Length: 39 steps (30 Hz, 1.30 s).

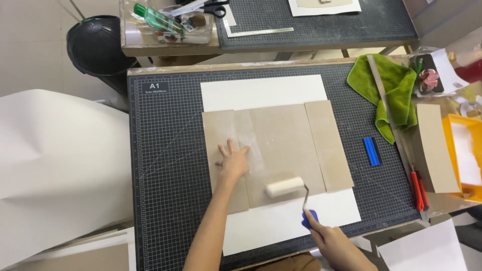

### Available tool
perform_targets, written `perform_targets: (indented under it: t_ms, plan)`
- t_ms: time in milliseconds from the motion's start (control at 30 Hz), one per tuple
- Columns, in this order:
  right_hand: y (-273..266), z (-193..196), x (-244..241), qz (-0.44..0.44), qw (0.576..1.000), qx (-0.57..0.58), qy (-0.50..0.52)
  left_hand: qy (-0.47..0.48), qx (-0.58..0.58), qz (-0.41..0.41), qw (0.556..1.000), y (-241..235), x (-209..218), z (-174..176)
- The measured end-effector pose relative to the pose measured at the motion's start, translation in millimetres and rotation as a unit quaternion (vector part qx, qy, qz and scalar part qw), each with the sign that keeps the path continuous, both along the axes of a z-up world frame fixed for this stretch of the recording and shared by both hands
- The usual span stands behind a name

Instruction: Applying glue to a cardboard structure with a roller and smoothing a white paper sheet over it using a squeegee.

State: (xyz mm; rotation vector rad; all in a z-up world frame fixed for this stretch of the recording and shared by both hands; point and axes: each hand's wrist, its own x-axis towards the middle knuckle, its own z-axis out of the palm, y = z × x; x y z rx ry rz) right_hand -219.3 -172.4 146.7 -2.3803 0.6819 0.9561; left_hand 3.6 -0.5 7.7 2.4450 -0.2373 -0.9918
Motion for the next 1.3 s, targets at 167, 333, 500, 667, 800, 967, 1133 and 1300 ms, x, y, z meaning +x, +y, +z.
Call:
perform_targets:
  t_ms: [167,333,500,667,800,967,1133,1300]
  plan:
    - [4.2,-24.4,106.5,0.092,0.989,-0.037,-0.107,0.001,-0.004,0.002,1.0,-0.2,-1.4,-8.2]
    - [22.4,-64.6,157.4,0.088,0.969,-0.038,-0.226,-0.003,-0.074,0.071,0.995,10.2,-0.4,-10.9]
    - [42.5,-56.5,21.1,0.074,0.973,-0.013,-0.216,0.015,-0.146,0.108,0.983,26.8,7.0,4.1]
    - [-26.7,-83.2,-102.3,-0.008,0.999,-0.007,0.046,0.065,-0.163,0.126,0.976,38.1,-1.3,53.8]
    - [-21.9,8.6,-47.5,-0.152,0.98,0.098,0.084,-0.067,-0.22,0.155,0.961,42.3,-42.4,4.0]
    - [36.5,28.5,2.8,-0.102,0.994,0.032,0.0,-0.06,0.075,-0.069,0.993,39.6,-145.7,56.5]
    - [82.0,5.7,29.0,-0.018,0.999,0.034,0.03,-0.11,0.172,-0.115,0.972,12.9,-211.0,-49.5]
    - [98.7,-53.1,127.3,0.072,0.996,0.015,-0.054,-0.137,0.181,-0.106,0.968,9.1,-211.2,-58.9]
